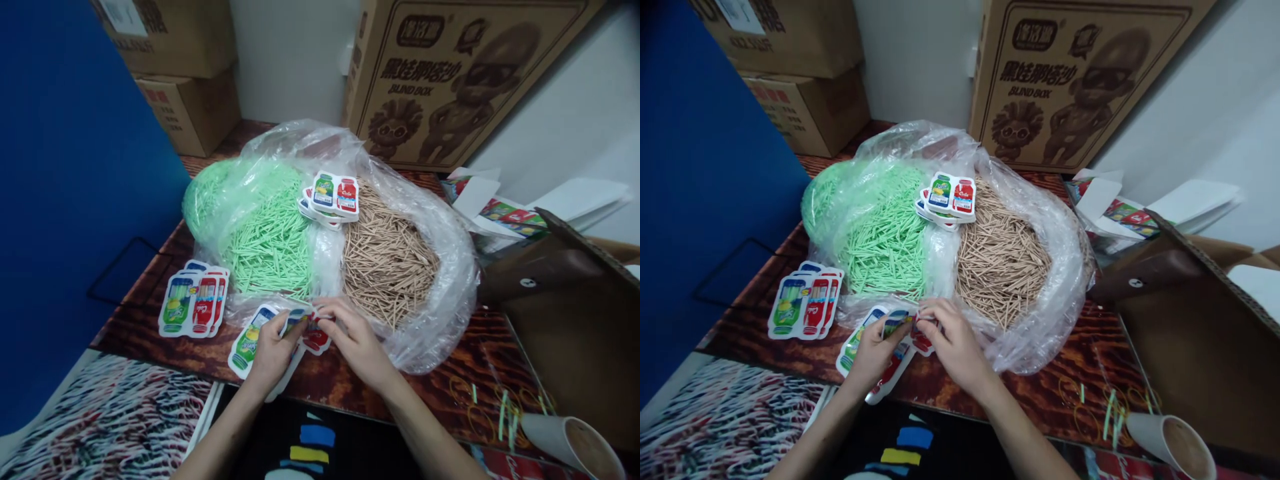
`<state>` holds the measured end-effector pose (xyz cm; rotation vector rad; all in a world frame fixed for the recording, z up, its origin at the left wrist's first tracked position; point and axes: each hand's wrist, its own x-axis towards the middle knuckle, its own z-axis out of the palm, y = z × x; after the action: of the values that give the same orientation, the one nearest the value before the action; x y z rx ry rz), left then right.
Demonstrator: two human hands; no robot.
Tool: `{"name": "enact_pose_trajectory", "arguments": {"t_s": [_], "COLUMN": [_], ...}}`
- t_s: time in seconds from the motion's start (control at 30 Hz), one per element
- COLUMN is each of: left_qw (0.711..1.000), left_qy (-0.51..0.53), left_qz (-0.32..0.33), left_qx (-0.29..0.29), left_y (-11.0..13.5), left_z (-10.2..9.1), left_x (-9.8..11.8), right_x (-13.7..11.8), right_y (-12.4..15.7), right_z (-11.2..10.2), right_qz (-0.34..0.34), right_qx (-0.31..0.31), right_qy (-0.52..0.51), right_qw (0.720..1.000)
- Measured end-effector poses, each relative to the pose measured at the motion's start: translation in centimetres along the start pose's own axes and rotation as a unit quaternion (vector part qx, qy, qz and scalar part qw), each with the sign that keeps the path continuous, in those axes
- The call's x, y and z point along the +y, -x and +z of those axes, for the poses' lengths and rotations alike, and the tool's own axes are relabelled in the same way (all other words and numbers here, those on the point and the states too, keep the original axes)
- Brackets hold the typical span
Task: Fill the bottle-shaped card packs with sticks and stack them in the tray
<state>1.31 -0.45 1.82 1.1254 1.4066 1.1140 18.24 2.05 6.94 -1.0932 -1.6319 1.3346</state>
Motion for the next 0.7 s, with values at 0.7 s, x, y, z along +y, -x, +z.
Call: {"name": "enact_pose_trajectory", "arguments": {"t_s": [0.7], "left_qw": [0.868], "left_qy": [-0.413], "left_qz": [0.051], "left_qx": [0.272], "left_y": [-5.3], "left_z": [-19.2], "left_x": [-2.7], "right_x": [0.7], "right_y": [0.2], "right_z": [-1.0], "right_qz": [0.075], "right_qx": [0.062], "right_qy": [-0.069], "right_qw": [0.993]}}
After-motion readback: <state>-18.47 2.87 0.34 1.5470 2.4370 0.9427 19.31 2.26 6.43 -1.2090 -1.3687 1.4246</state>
